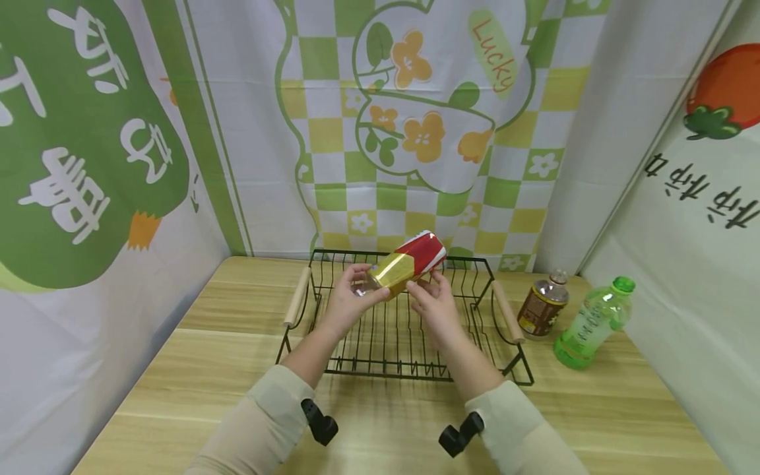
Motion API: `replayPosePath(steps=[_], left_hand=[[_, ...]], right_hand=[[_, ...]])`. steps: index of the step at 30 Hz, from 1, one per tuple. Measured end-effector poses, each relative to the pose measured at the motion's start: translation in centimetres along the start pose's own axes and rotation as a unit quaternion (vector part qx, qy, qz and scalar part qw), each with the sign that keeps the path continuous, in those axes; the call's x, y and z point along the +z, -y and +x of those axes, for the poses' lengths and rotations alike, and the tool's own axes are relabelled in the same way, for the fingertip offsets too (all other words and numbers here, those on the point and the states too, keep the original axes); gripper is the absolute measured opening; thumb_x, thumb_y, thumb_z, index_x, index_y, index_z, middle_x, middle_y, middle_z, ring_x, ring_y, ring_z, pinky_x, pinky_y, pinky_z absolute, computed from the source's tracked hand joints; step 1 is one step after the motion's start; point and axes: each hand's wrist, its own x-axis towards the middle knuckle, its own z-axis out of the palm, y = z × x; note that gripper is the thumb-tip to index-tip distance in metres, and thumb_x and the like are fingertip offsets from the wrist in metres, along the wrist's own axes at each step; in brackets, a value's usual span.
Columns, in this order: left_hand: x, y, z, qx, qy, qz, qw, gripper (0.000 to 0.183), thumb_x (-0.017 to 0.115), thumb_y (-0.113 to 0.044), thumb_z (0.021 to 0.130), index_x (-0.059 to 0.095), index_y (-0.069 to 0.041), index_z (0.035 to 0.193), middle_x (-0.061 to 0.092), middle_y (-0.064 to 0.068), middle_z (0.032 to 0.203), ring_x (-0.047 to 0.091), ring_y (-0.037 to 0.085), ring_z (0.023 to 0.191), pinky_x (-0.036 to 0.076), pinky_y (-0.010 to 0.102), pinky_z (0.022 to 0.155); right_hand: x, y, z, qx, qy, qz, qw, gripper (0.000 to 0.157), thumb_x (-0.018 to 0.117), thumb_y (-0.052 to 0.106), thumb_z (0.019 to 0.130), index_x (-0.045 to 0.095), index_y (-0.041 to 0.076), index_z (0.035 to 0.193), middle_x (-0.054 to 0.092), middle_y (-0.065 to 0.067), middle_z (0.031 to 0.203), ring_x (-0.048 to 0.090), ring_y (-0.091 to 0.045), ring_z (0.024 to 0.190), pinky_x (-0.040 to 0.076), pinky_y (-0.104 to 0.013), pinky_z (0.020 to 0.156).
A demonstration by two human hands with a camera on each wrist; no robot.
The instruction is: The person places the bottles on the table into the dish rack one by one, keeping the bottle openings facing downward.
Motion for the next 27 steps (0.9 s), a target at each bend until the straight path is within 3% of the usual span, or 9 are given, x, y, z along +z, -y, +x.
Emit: replayPosePath(steps=[7, 18, 27], left_hand=[[0.3, 0.1, -0.2, -0.016, 0.020, 0.008, 0.9996, 0.061, 0.079, -0.021, 0.082, 0.049, -0.016, 0.134, 0.053, 0.013, 0.128, 0.057, 0.031, 0.118, 0.055, 0.041, 0.088], [0.6, -0.1, -0.6, -0.036, 0.048, 0.027, 0.9978, 0.065, 0.078, -0.021, 0.082, 0.044, -0.020, 0.138, 0.055, 0.014, 0.128, 0.058, 0.032, 0.118, 0.056, 0.042, 0.089], [0.6, -0.1, -0.6, -0.028, 0.056, 0.028, 0.9977, 0.065, 0.077, -0.019, 0.084, 0.042, -0.016, 0.138, 0.053, 0.017, 0.125, 0.058, 0.033, 0.117, 0.056, 0.040, 0.086]], right_hand=[[0.6, 0.5, 0.1, -0.001, -0.009, 0.010, 1.000, 0.083, 0.063, 0.020, 0.096, 0.007, 0.007, 0.156, 0.034, -0.025, 0.151, 0.039, -0.037, 0.138, 0.033, -0.054, 0.115], [1.1, 0.7, 0.7, 0.000, -0.009, 0.010, 1.000, 0.090, 0.066, 0.017, 0.094, 0.002, 0.012, 0.156, 0.030, -0.025, 0.151, 0.046, -0.038, 0.131, 0.044, -0.050, 0.108], [1.7, 0.7, 1.2, 0.011, -0.003, 0.005, 1.000, 0.091, 0.066, 0.011, 0.092, 0.002, 0.015, 0.156, 0.029, -0.025, 0.150, 0.050, -0.041, 0.127, 0.051, -0.047, 0.100]])
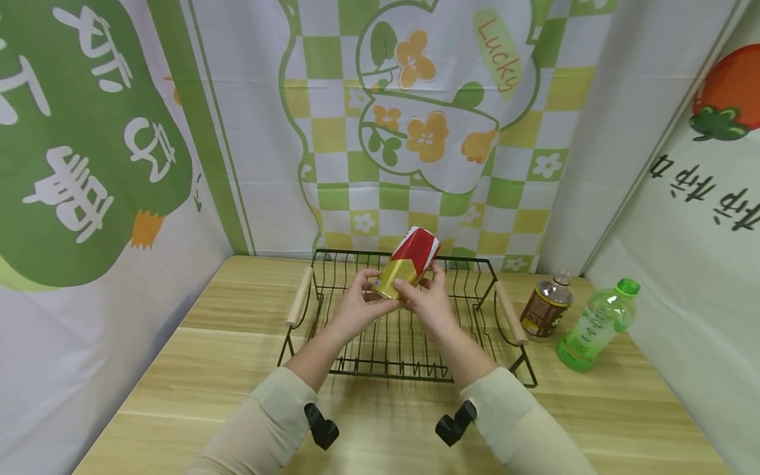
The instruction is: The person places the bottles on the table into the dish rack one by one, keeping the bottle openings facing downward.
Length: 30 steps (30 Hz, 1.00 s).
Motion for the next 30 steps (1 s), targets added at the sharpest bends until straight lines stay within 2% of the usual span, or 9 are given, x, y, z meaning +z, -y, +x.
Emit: replayPosePath(steps=[8, 15, 18, 20, 21, 24, 25, 27, 30], left_hand=[[-2.7, -0.3, -0.1, -0.005, 0.011, 0.085, 0.9963, 0.070, 0.071, -0.033, 0.089, 0.037, -0.014, 0.147, 0.045, 0.021, 0.144, 0.043, 0.042, 0.135, 0.043, 0.058, 0.105], [-7.8, 0.2, 0.1, -0.005, -0.058, 0.171, 0.9835, 0.056, 0.051, -0.033, 0.101, 0.036, -0.010, 0.150, 0.031, 0.019, 0.157, 0.035, 0.043, 0.141, 0.036, 0.058, 0.111], [-9.9, 1.0, 0.1, -0.033, -0.084, 0.204, 0.9749, 0.055, 0.044, -0.032, 0.103, 0.033, -0.012, 0.153, 0.027, 0.019, 0.159, 0.039, 0.044, 0.138, 0.039, 0.058, 0.108], [-10.9, 1.8, 0.2, -0.056, -0.090, 0.204, 0.9732, 0.056, 0.042, -0.032, 0.104, 0.029, -0.011, 0.154, 0.027, 0.020, 0.159, 0.056, 0.043, 0.115, 0.049, 0.055, 0.095], [-11.2, 2.2, 0.3, -0.067, -0.092, 0.205, 0.9722, 0.057, 0.041, -0.033, 0.104, 0.028, -0.010, 0.155, 0.027, 0.021, 0.159, 0.055, 0.042, 0.115, 0.050, 0.055, 0.089], [-11.9, 3.4, 0.4, -0.096, -0.079, 0.184, 0.9751, 0.059, 0.039, -0.031, 0.105, 0.020, -0.008, 0.157, 0.024, 0.023, 0.160, 0.053, 0.042, 0.121, 0.050, 0.053, 0.094], [-12.0, 3.8, 0.5, -0.104, -0.074, 0.171, 0.9770, 0.060, 0.039, -0.031, 0.105, 0.018, -0.008, 0.157, 0.023, 0.023, 0.160, 0.051, 0.042, 0.126, 0.048, 0.054, 0.099], [-12.1, 4.3, 0.5, -0.112, -0.064, 0.145, 0.9810, 0.062, 0.040, -0.027, 0.106, 0.014, -0.007, 0.158, 0.018, 0.021, 0.162, 0.024, 0.040, 0.147, 0.031, 0.054, 0.115], [-12.1, 4.9, 0.5, -0.111, -0.057, 0.112, 0.9858, 0.062, 0.040, -0.023, 0.105, 0.012, -0.006, 0.158, 0.017, 0.019, 0.163, 0.020, 0.037, 0.149, 0.021, 0.053, 0.121]], right_hand=[[0.5, 0.3, 0.7, 0.006, -0.007, -0.010, 1.000, 0.095, 0.069, 0.011, 0.090, 0.002, 0.018, 0.157, 0.030, -0.023, 0.150, 0.051, -0.038, 0.126, 0.051, -0.045, 0.099], [0.6, 0.2, 1.5, 0.010, -0.014, -0.027, 0.999, 0.096, 0.070, 0.011, 0.090, 0.003, 0.019, 0.158, 0.033, -0.020, 0.147, 0.053, -0.037, 0.124, 0.051, -0.045, 0.100], [0.8, 0.1, 1.9, 0.004, -0.014, -0.033, 0.999, 0.096, 0.070, 0.010, 0.089, 0.003, 0.018, 0.158, 0.034, -0.022, 0.147, 0.052, -0.038, 0.125, 0.051, -0.046, 0.100], [1.0, 0.0, 2.2, 0.000, -0.013, -0.037, 0.999, 0.095, 0.070, 0.010, 0.089, 0.004, 0.018, 0.158, 0.034, -0.022, 0.147, 0.051, -0.038, 0.126, 0.050, -0.047, 0.101], [1.0, 0.0, 2.3, -0.003, -0.012, -0.040, 0.999, 0.094, 0.070, 0.009, 0.089, 0.006, 0.018, 0.157, 0.035, -0.023, 0.147, 0.050, -0.038, 0.127, 0.050, -0.048, 0.101], [1.4, -0.2, 2.7, -0.003, -0.011, -0.054, 0.998, 0.093, 0.070, 0.011, 0.089, 0.007, 0.020, 0.157, 0.033, -0.022, 0.147, 0.049, -0.038, 0.128, 0.049, -0.048, 0.101], [1.5, -0.2, 2.8, -0.003, -0.009, -0.057, 0.998, 0.093, 0.070, 0.011, 0.089, 0.006, 0.021, 0.157, 0.032, -0.022, 0.148, 0.048, -0.038, 0.128, 0.049, -0.049, 0.101], [1.9, -0.3, 3.1, -0.003, -0.008, -0.062, 0.998, 0.094, 0.071, 0.013, 0.089, 0.006, 0.021, 0.157, 0.031, -0.021, 0.149, 0.047, -0.038, 0.129, 0.049, -0.049, 0.101], [2.4, -0.4, 3.5, -0.005, -0.005, -0.068, 0.998, 0.095, 0.071, 0.012, 0.089, 0.006, 0.021, 0.157, 0.032, -0.020, 0.150, 0.046, -0.039, 0.130, 0.050, -0.049, 0.100]])
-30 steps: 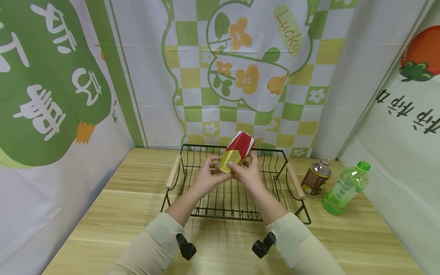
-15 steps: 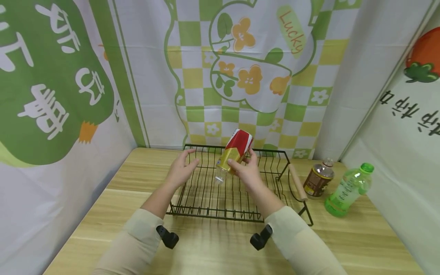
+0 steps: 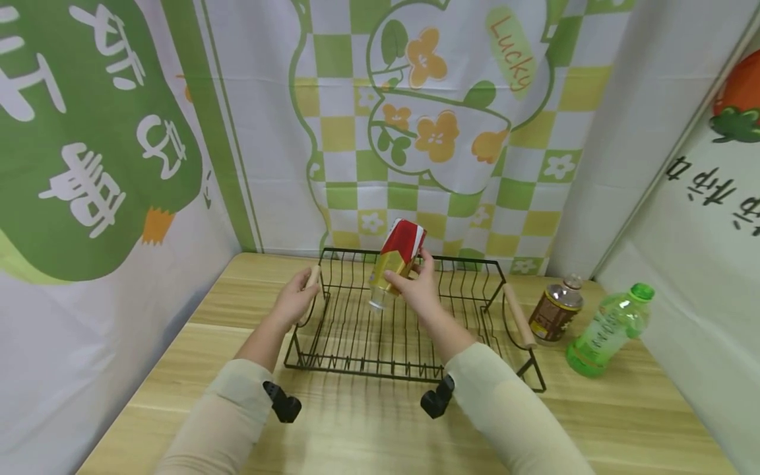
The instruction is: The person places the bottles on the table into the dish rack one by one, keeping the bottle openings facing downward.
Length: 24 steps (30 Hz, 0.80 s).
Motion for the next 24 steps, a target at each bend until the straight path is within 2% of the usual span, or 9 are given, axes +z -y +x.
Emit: replayPosePath(steps=[8, 16, 24], left_hand=[[0.2, 0.4, 0.1, -0.006, -0.004, -0.027, 0.9996, 0.062, 0.043, -0.020, 0.105, 0.013, -0.011, 0.159, 0.019, 0.018, 0.163, 0.024, 0.037, 0.147, 0.030, 0.053, 0.116], [0.2, 0.5, 0.1, 0.002, -0.017, -0.012, 0.9998, 0.060, 0.043, -0.017, 0.105, 0.015, -0.010, 0.158, 0.021, 0.020, 0.162, 0.028, 0.038, 0.145, 0.034, 0.053, 0.113], [0.2, 0.7, 0.0, 0.002, -0.022, -0.010, 0.9997, 0.060, 0.043, -0.015, 0.104, 0.017, -0.009, 0.158, 0.023, 0.021, 0.161, 0.036, 0.039, 0.140, 0.039, 0.050, 0.106]], right_hand=[[2.0, 0.1, 1.0, -0.009, 0.004, -0.047, 0.999, 0.096, 0.074, 0.014, 0.087, 0.008, 0.021, 0.157, 0.036, -0.018, 0.149, 0.049, -0.040, 0.129, 0.053, -0.047, 0.097], [4.3, -0.3, 1.8, -0.026, 0.021, -0.083, 0.996, 0.096, 0.076, 0.014, 0.085, 0.012, 0.021, 0.157, 0.039, -0.019, 0.148, 0.049, -0.040, 0.130, 0.052, -0.049, 0.098], [5.8, -1.7, 1.8, -0.011, 0.033, -0.132, 0.991, 0.097, 0.076, 0.021, 0.086, 0.011, 0.024, 0.158, 0.035, -0.017, 0.154, 0.043, -0.038, 0.137, 0.048, -0.051, 0.102]])
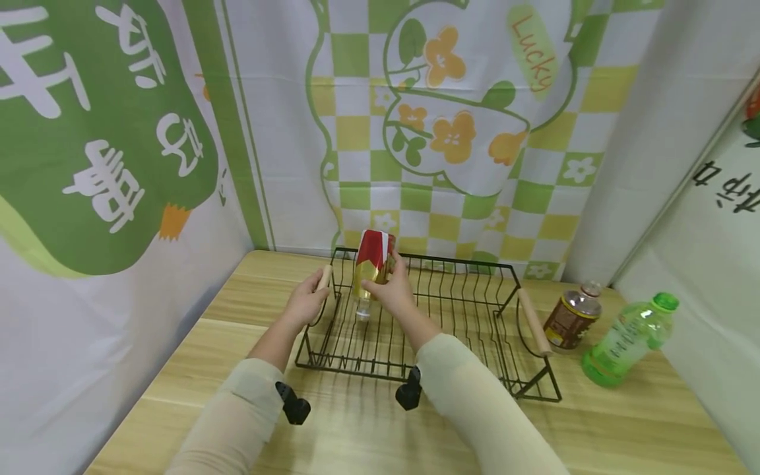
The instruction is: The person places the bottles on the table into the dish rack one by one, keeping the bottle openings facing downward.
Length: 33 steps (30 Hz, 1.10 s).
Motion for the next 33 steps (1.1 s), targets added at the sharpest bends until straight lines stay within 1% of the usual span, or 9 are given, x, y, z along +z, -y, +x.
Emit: replayPosePath(steps=[6, 8, 11, 13, 18, 21, 28, 31, 33], left_hand=[[0.3, 0.1, 0.0, 0.009, -0.003, -0.012, 0.9999, 0.060, 0.043, -0.013, 0.103, 0.018, -0.006, 0.157, 0.025, 0.023, 0.159, 0.037, 0.040, 0.138, 0.039, 0.050, 0.106], [0.4, 0.0, 0.0, 0.009, -0.002, -0.011, 0.9999, 0.060, 0.043, -0.013, 0.103, 0.019, -0.006, 0.157, 0.026, 0.023, 0.159, 0.038, 0.040, 0.136, 0.039, 0.049, 0.105], [0.4, 0.0, 0.0, 0.010, -0.005, -0.009, 0.9999, 0.060, 0.044, -0.013, 0.103, 0.019, -0.006, 0.157, 0.027, 0.023, 0.159, 0.040, 0.039, 0.134, 0.040, 0.048, 0.104], [0.4, 0.0, 0.1, 0.010, -0.007, -0.009, 0.9999, 0.060, 0.044, -0.013, 0.103, 0.020, -0.006, 0.157, 0.027, 0.022, 0.159, 0.040, 0.038, 0.134, 0.040, 0.047, 0.103], [0.4, 0.1, 0.1, 0.012, -0.004, -0.009, 0.9999, 0.059, 0.043, -0.013, 0.103, 0.019, -0.005, 0.157, 0.026, 0.023, 0.159, 0.039, 0.039, 0.136, 0.039, 0.048, 0.106], [0.3, 0.1, 0.1, 0.011, -0.004, -0.009, 0.9999, 0.059, 0.043, -0.012, 0.103, 0.019, -0.005, 0.157, 0.026, 0.023, 0.159, 0.038, 0.039, 0.137, 0.038, 0.049, 0.107], [0.2, 0.1, 0.0, 0.006, -0.007, -0.015, 0.9998, 0.059, 0.044, -0.013, 0.103, 0.019, -0.006, 0.157, 0.024, 0.022, 0.160, 0.041, 0.038, 0.133, 0.042, 0.044, 0.100], [0.2, 0.2, 0.0, 0.006, -0.005, -0.014, 0.9999, 0.059, 0.043, -0.014, 0.103, 0.019, -0.006, 0.157, 0.024, 0.022, 0.160, 0.039, 0.038, 0.136, 0.041, 0.045, 0.102], [0.2, 0.3, 0.0, 0.005, -0.004, -0.015, 0.9999, 0.059, 0.043, -0.014, 0.103, 0.019, -0.006, 0.157, 0.025, 0.022, 0.160, 0.039, 0.038, 0.136, 0.041, 0.045, 0.102]], right_hand=[[0.6, -0.3, 0.1, -0.004, -0.003, -0.035, 0.999, 0.096, 0.076, 0.024, 0.086, 0.011, 0.021, 0.158, 0.040, -0.018, 0.150, 0.047, -0.038, 0.133, 0.046, -0.051, 0.104], [0.8, -0.4, 0.1, -0.010, -0.007, -0.046, 0.999, 0.096, 0.076, 0.023, 0.086, 0.012, 0.019, 0.158, 0.041, -0.019, 0.148, 0.048, -0.038, 0.131, 0.046, -0.051, 0.104], [0.8, -0.6, 0.1, -0.016, -0.010, -0.048, 0.999, 0.096, 0.077, 0.021, 0.085, 0.013, 0.017, 0.157, 0.043, -0.018, 0.147, 0.049, -0.038, 0.130, 0.044, -0.051, 0.106], [0.9, -0.7, 0.1, -0.018, -0.007, -0.045, 0.999, 0.097, 0.077, 0.020, 0.085, 0.013, 0.017, 0.157, 0.041, -0.018, 0.149, 0.048, -0.038, 0.132, 0.043, -0.051, 0.107], [0.9, -0.9, 0.0, -0.016, 0.009, -0.053, 0.998, 0.098, 0.076, 0.023, 0.086, 0.010, 0.018, 0.158, 0.035, -0.018, 0.155, 0.043, -0.039, 0.137, 0.042, -0.051, 0.109], [1.0, -1.0, 0.1, -0.016, 0.014, -0.061, 0.998, 0.097, 0.074, 0.026, 0.088, 0.008, 0.018, 0.159, 0.034, -0.018, 0.156, 0.043, -0.038, 0.137, 0.042, -0.052, 0.109], [1.1, -1.2, 0.2, -0.011, 0.023, -0.098, 0.995, 0.095, 0.071, 0.031, 0.091, 0.006, 0.017, 0.159, 0.031, -0.018, 0.158, 0.036, -0.036, 0.143, 0.035, -0.052, 0.114], [1.1, -1.2, 0.2, -0.008, 0.028, -0.100, 0.995, 0.093, 0.070, 0.030, 0.092, 0.007, 0.016, 0.159, 0.031, -0.017, 0.158, 0.033, -0.034, 0.144, 0.033, -0.051, 0.115], [1.1, -1.2, 0.1, -0.007, 0.029, -0.100, 0.995, 0.093, 0.070, 0.030, 0.092, 0.007, 0.016, 0.159, 0.032, -0.017, 0.157, 0.034, -0.034, 0.144, 0.034, -0.050, 0.115]])
